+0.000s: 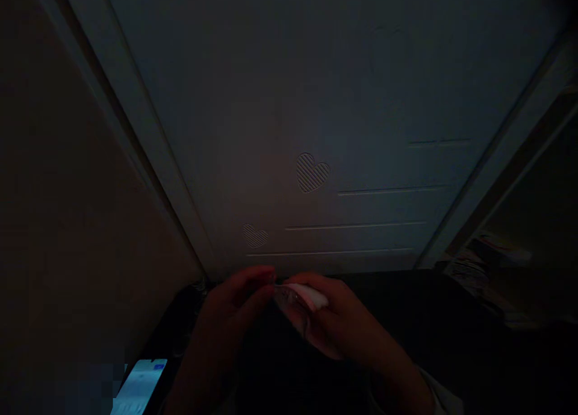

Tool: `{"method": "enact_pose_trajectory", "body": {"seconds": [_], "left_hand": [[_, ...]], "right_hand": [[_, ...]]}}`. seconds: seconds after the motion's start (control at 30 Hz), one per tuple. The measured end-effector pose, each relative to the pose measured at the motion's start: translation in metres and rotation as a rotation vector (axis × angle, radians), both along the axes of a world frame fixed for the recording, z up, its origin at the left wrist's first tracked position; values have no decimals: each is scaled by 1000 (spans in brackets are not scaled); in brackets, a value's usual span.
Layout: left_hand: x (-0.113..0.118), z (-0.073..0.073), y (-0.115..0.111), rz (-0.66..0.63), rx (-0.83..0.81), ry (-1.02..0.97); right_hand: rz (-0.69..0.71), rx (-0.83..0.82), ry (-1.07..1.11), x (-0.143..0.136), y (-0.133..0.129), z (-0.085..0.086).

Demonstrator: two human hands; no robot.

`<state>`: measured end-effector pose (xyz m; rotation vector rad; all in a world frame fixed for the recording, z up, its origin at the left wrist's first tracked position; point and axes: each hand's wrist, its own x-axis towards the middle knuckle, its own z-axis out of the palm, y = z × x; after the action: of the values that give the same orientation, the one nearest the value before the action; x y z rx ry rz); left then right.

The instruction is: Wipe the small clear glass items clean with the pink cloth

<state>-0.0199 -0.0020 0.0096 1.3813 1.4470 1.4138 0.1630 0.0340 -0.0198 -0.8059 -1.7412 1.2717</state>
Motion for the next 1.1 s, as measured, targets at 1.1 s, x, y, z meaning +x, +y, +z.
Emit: {"method": "enact_pose_trajectory", "body": {"seconds": [1.1], "left_hand": [[1, -5, -9, -95, 107, -93]], "right_hand": [[-42, -366, 315, -1, 5, 0]]}}
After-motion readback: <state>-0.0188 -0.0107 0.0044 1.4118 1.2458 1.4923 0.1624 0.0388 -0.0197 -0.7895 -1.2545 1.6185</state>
